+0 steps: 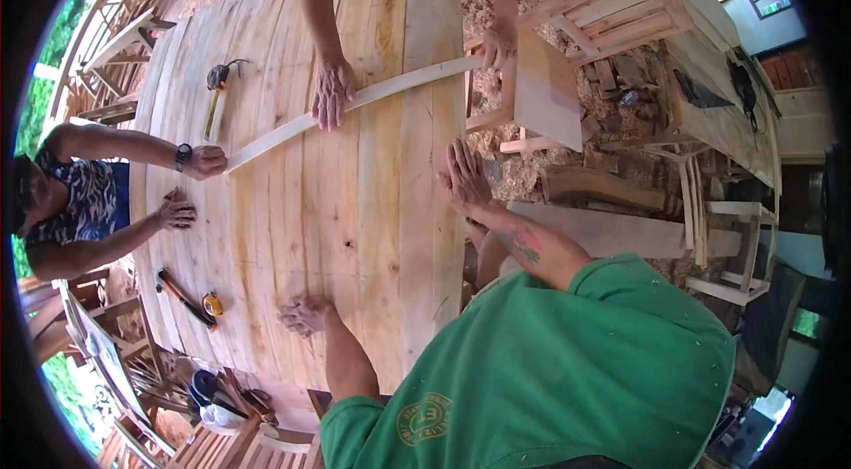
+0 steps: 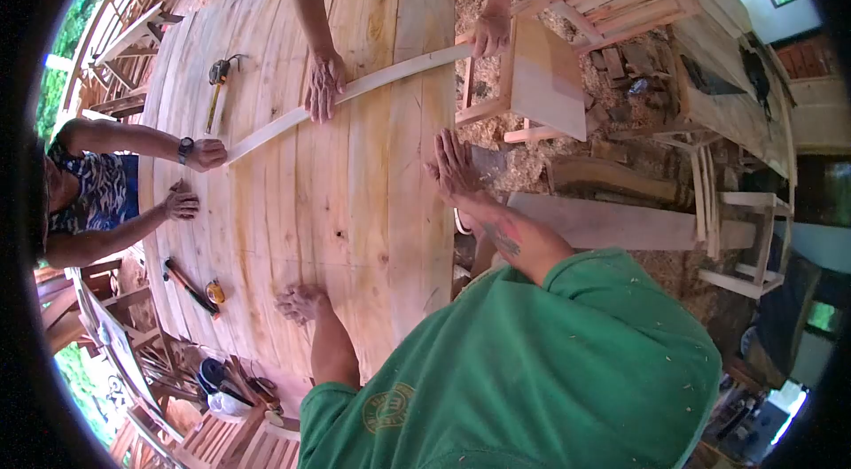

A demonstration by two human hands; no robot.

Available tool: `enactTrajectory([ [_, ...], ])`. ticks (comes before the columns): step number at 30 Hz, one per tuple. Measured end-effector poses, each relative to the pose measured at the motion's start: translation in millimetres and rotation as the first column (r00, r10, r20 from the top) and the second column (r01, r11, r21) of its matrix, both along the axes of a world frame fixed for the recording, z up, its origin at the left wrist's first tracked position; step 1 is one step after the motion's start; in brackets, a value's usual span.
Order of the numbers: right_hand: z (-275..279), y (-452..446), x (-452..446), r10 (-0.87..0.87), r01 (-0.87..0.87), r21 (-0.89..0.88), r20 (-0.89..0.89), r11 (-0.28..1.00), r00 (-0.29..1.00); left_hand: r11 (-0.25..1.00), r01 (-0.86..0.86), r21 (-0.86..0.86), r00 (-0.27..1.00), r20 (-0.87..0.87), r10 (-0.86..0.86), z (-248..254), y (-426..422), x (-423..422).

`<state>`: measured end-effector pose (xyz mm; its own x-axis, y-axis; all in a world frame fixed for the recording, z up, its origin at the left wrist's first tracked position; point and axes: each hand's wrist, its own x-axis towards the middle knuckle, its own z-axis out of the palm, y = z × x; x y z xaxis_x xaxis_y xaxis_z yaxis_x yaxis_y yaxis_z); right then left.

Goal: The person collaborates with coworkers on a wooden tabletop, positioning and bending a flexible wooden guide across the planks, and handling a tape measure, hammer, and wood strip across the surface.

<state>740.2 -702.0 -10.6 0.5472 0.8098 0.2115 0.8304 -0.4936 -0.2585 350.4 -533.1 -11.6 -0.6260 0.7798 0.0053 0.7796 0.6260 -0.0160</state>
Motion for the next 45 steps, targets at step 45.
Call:
enactTrajectory([
  [45,3,-97,18,-0.309,0.187,-0.277,-0.510,0.943,0.803,1.000,0.011,0.020,1.000,-0.006,-0.011,-6,-5,-3],
])
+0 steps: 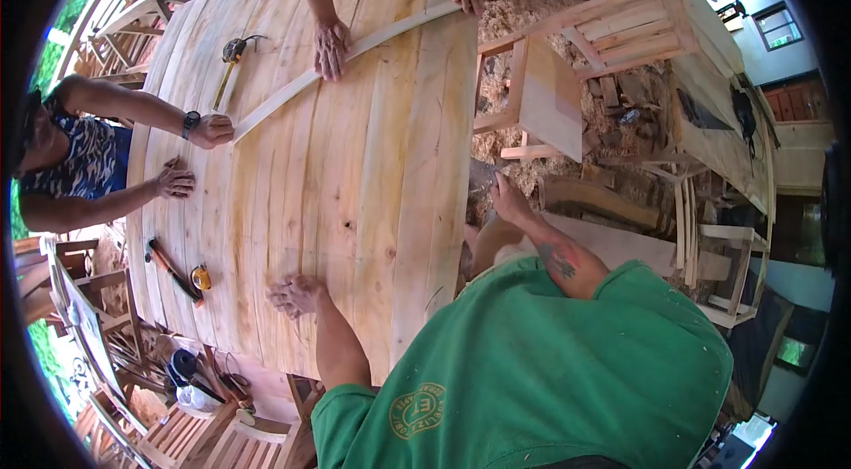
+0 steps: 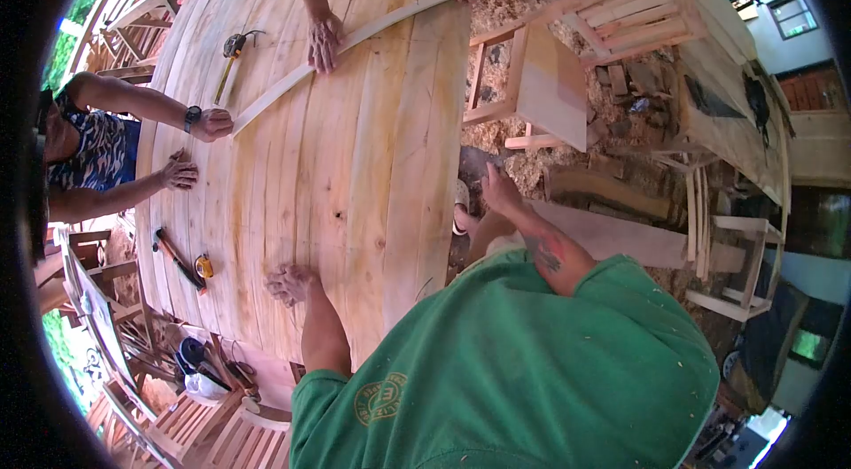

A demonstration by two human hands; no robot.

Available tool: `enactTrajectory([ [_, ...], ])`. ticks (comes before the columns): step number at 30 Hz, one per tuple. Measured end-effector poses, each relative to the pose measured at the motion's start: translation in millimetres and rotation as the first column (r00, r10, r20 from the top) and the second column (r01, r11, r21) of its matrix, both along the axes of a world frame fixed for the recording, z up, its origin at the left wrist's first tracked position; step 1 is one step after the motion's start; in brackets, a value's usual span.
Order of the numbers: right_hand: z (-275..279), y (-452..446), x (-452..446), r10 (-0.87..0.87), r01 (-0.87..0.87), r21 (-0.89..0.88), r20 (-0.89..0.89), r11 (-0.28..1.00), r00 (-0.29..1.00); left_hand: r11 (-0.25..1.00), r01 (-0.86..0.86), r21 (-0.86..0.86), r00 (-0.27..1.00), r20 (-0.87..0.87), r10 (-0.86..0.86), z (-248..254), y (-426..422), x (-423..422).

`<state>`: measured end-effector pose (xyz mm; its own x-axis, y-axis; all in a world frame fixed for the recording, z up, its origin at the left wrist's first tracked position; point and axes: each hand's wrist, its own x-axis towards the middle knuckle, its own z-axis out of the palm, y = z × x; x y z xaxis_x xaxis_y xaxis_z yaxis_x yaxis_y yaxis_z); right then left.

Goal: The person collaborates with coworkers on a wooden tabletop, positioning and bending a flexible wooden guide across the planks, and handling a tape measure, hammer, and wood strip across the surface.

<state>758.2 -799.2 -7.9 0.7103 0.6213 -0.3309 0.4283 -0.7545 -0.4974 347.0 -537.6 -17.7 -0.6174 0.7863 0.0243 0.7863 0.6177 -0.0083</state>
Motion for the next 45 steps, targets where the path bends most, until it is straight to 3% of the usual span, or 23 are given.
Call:
enactTrajectory([
  [7,1,-29,-10,0.041,-0.040,0.012,-0.006,0.999,0.999,1.000,0.007,-0.001,1.000,-0.001,-0.007,3,-1,0],
  [9,23,-30,-11,-0.033,0.022,-0.157,-0.070,0.987,0.997,1.000,0.011,0.004,1.000,-0.011,-0.011,2,-1,0],
  [10,11,-36,-9,-0.036,0.024,-0.157,-0.071,0.987,0.997,1.000,0.013,0.010,1.000,-0.019,-0.013,3,-2,1],
  [13,-15,-49,-4,-0.033,0.036,-0.043,0.068,0.998,0.997,0.999,0.024,-0.029,1.000,-0.012,-0.025,13,-4,7],
  [18,-22,-53,-1,-0.068,0.065,-0.096,-0.029,0.993,0.997,1.000,-0.028,0.012,0.999,0.022,0.028,4,2,2],
  [24,-25,-58,-7,-0.109,0.107,-0.021,-0.198,0.994,0.974,1.000,-0.010,-0.006,1.000,0.009,0.010,8,-1,4],
  [26,-62,-72,-3,-0.077,0.081,0.011,-0.211,0.997,0.974,1.000,0.003,0.003,1.000,0.011,-0.003,7,-1,3],
  [29,-75,-85,1,-0.069,0.070,-0.001,-0.231,0.998,0.971,1.000,-0.014,0.025,0.999,0.041,0.013,6,0,2],
  [32,-55,-83,-3,-0.112,0.104,-0.046,-0.238,0.993,0.965,1.000,-0.016,0.022,0.999,0.045,0.015,6,-1,3],
  [34,-50,-77,-5,-0.122,0.115,-0.045,-0.241,0.992,0.963,1.000,0.020,-0.015,0.999,-0.048,-0.021,9,-3,7],
  [36,-52,-74,-6,-0.122,0.103,-0.118,-0.171,0.988,0.978,1.000,0.023,-0.016,1.000,0.006,-0.023,19,-7,9],
  [41,-73,-66,-9,-0.135,0.142,0.017,-0.226,0.990,0.965,1.000,0.008,0.030,1.000,0.023,-0.008,8,-1,4],
  [42,-72,-59,-9,-0.288,0.289,-0.073,-0.485,0.954,0.826,1.000,0.001,0.019,0.999,0.038,-0.002,13,-2,7],
  [43,-70,-51,-11,-0.417,0.396,-0.200,-0.685,0.896,0.597,1.000,-0.006,0.007,0.999,0.054,0.006,14,-2,7],
  [44,-71,-42,-18,-0.416,0.395,-0.200,-0.686,0.897,0.597,1.000,-0.007,0.008,0.999,0.053,0.007,14,-2,8],
  [45,-72,-29,-30,-0.415,0.454,-0.199,-0.794,0.869,0.445,1.000,-0.017,-0.005,0.999,0.042,0.017,12,-1,8],
])
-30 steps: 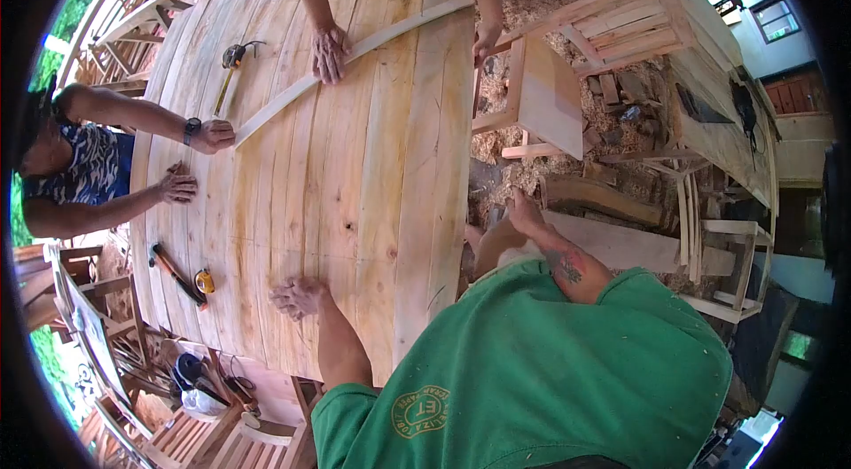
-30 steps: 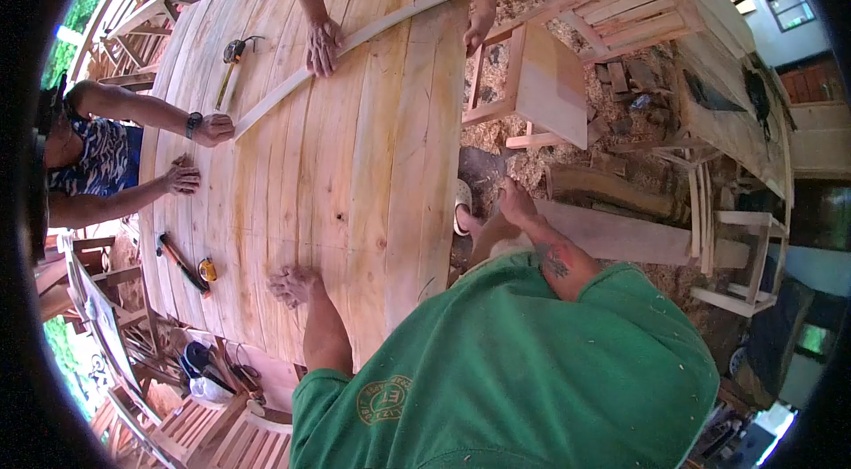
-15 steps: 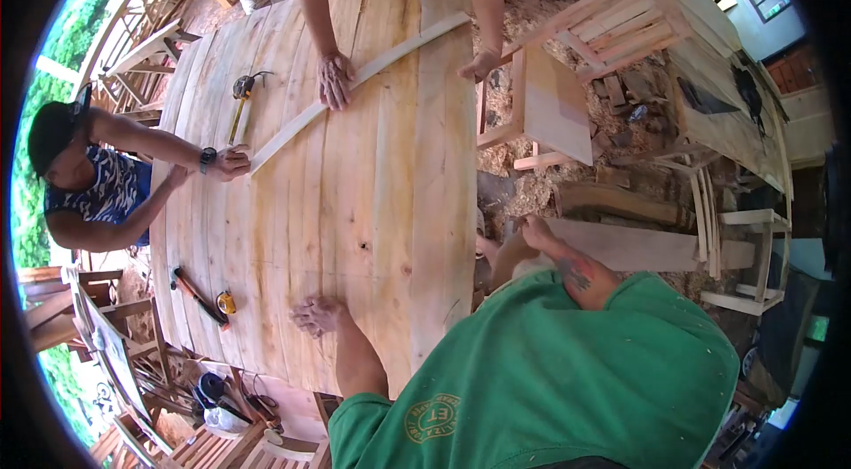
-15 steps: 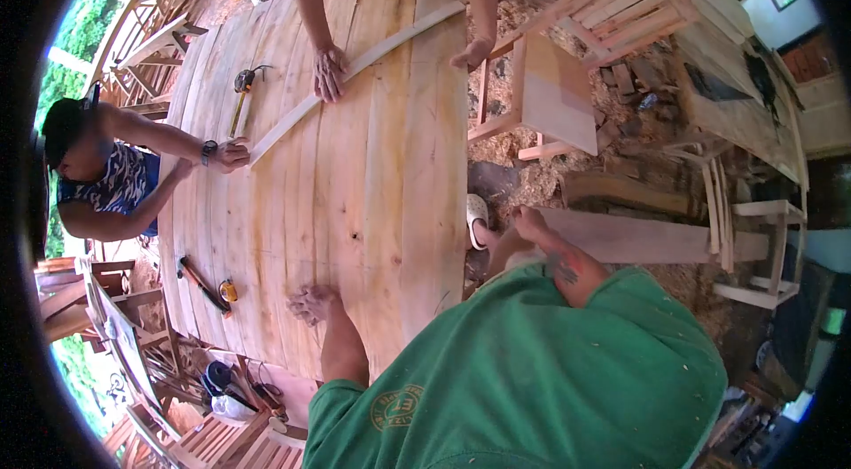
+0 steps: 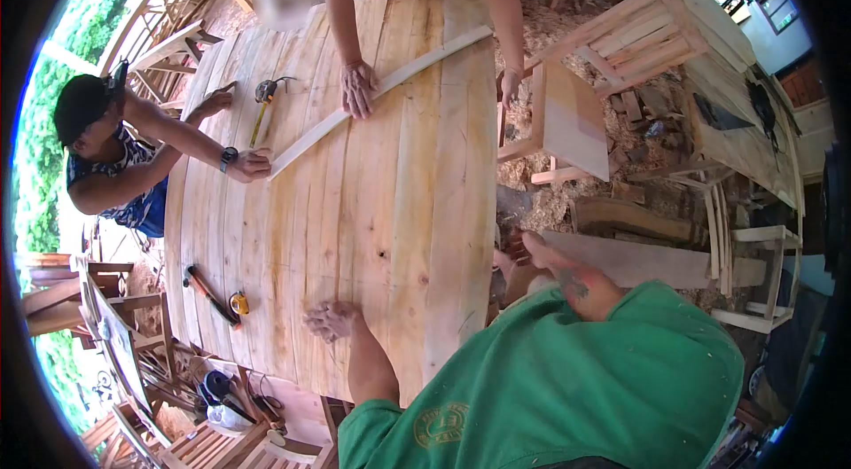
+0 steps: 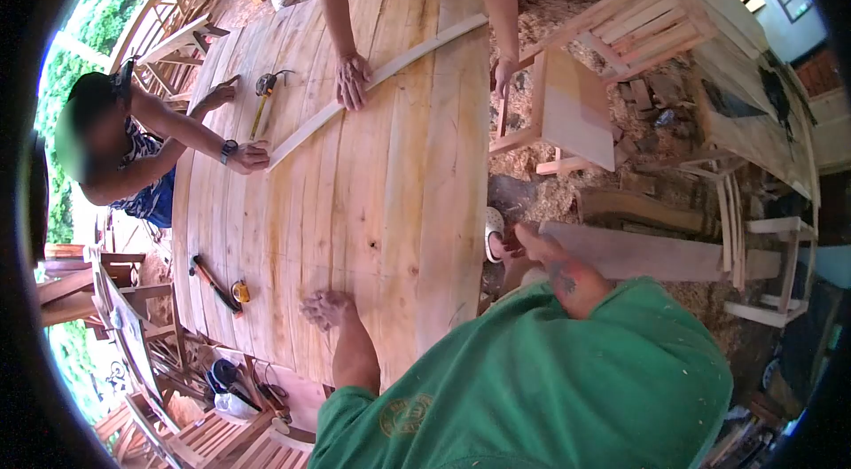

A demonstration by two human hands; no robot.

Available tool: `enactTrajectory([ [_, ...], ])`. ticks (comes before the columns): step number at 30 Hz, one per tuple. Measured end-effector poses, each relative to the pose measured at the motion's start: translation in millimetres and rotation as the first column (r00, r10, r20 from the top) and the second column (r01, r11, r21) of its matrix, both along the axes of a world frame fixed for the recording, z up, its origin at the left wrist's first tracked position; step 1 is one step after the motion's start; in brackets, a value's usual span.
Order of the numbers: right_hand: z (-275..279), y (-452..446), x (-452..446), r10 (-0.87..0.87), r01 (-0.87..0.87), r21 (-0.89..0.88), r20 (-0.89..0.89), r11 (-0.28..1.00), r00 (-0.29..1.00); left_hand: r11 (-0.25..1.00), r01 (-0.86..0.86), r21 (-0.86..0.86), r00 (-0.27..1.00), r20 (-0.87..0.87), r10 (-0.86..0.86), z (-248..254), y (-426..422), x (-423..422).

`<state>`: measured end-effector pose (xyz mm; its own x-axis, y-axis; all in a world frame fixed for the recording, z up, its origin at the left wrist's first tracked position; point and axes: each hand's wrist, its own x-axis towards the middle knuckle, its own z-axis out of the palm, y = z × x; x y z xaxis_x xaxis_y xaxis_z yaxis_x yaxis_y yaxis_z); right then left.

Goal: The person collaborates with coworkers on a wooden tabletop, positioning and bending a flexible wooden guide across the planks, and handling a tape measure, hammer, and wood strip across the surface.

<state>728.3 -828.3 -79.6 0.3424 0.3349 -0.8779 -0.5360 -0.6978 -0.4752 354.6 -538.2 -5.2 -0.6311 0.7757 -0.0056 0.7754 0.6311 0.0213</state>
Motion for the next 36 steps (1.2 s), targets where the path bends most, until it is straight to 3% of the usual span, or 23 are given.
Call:
enactTrajectory([
  [2,-4,25,-30,-0.180,0.222,0.106,-0.309,0.969,0.934,1.000,-0.005,-0.016,1.000,-0.016,0.005,-7,3,-1],
  [4,-7,39,-54,-0.298,0.457,0.125,-0.603,0.881,0.740,1.000,0.007,-0.004,0.998,-0.058,-0.008,-17,3,-8],
  [7,-14,62,-70,-0.338,0.586,0.113,-0.724,0.802,0.602,1.000,0.021,-0.013,0.995,-0.094,-0.022,-28,5,-17],
  [16,-24,75,-71,-0.321,0.587,0.181,-0.693,0.789,0.645,0.993,0.069,-0.096,0.994,-0.073,-0.076,0,-1,-3],
  [19,-18,57,-62,-0.302,0.555,0.230,-0.645,0.800,0.702,0.998,0.051,-0.045,0.997,-0.062,-0.053,-19,2,-16],
  [21,-12,44,-64,-0.279,0.526,0.267,-0.613,0.808,0.739,0.987,0.124,-0.104,0.979,-0.148,-0.139,-30,3,-22],
  [23,-7,33,-72,-0.235,0.485,0.311,-0.588,0.817,0.774,0.997,0.054,-0.050,0.995,-0.079,-0.058,-7,-2,-3],
  [26,-2,24,-103,-0.135,0.400,0.386,-0.559,0.831,0.818,0.995,0.083,-0.063,0.992,-0.086,-0.088,-2,-8,0],
  [31,11,18,-158,0.048,0.268,0.519,-0.517,0.812,0.854,0.974,0.214,-0.078,0.973,-0.071,-0.220,-16,0,-17],
  [36,17,12,-163,0.117,0.267,0.591,-0.531,0.761,0.839,0.948,0.284,-0.145,0.959,0.059,-0.278,-35,31,-48],
])
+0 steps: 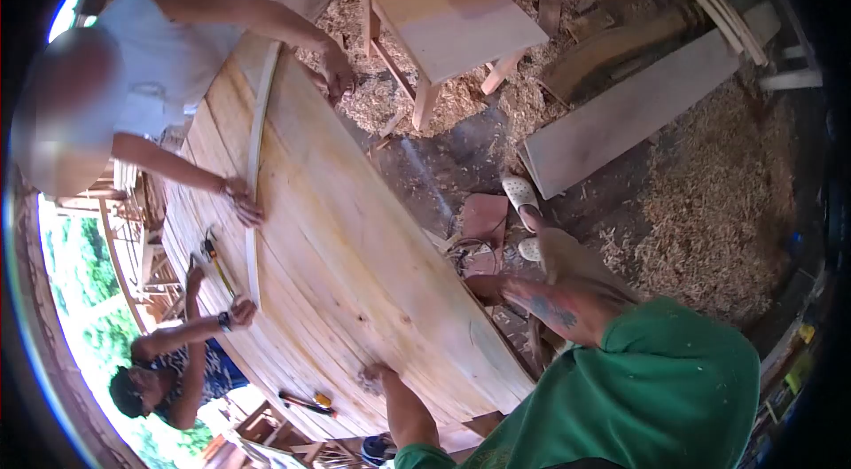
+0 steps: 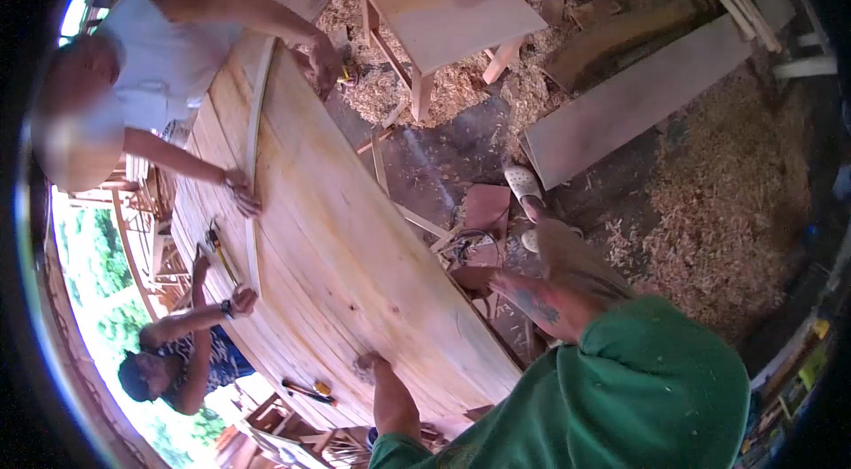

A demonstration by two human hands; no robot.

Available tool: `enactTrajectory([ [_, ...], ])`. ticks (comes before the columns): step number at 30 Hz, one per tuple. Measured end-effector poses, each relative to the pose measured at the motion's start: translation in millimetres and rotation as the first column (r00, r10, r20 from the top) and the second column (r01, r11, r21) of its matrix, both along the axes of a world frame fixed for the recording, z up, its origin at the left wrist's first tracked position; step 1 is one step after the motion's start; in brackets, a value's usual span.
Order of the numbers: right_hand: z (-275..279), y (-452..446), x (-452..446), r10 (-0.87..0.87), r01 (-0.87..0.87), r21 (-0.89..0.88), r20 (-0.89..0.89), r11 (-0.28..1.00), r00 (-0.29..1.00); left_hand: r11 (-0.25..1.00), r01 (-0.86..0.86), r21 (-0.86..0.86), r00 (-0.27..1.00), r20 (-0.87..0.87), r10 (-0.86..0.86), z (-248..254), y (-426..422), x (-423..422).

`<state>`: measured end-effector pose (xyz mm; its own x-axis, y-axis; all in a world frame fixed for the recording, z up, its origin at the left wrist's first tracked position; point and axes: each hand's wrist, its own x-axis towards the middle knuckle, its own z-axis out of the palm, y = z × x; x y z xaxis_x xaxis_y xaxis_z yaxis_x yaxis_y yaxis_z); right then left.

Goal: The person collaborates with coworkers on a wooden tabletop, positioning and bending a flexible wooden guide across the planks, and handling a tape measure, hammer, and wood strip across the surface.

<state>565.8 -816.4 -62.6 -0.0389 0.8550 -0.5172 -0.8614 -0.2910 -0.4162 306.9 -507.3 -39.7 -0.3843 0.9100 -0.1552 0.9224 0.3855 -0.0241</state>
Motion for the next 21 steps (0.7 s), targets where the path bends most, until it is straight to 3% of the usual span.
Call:
enactTrajectory([
  [5,-36,-7,8,0.029,-0.026,0.039,-0.088,0.999,0.996,0.967,-0.084,-0.242,0.959,0.243,0.144,-5,17,-18],
  [7,-80,11,-33,0.008,-0.070,0.177,0.328,0.982,0.945,0.969,-0.083,-0.234,0.962,0.235,0.140,19,-4,17],
  [8,-70,9,-31,0.012,-0.074,0.184,0.315,0.980,0.949,0.985,-0.087,-0.149,0.975,0.191,0.115,-1,3,-10],
  [11,-22,-4,15,0.025,-0.048,-0.089,-0.244,0.995,0.970,0.998,-0.046,0.032,0.997,0.062,0.044,-8,-15,-8],
  [17,-60,-15,-11,-0.054,0.024,-0.110,-0.285,0.994,0.957,0.971,-0.082,0.225,0.991,-0.082,0.103,-10,-34,7],
  [19,-84,-32,-11,-0.062,0.047,-0.138,-0.107,0.989,0.992,0.999,-0.005,0.047,0.927,-0.375,0.022,9,-42,35],
  [21,-67,-64,27,0.030,0.092,-0.295,0.386,0.951,0.922,0.993,-0.055,0.108,0.948,-0.306,0.086,20,-46,52],
])
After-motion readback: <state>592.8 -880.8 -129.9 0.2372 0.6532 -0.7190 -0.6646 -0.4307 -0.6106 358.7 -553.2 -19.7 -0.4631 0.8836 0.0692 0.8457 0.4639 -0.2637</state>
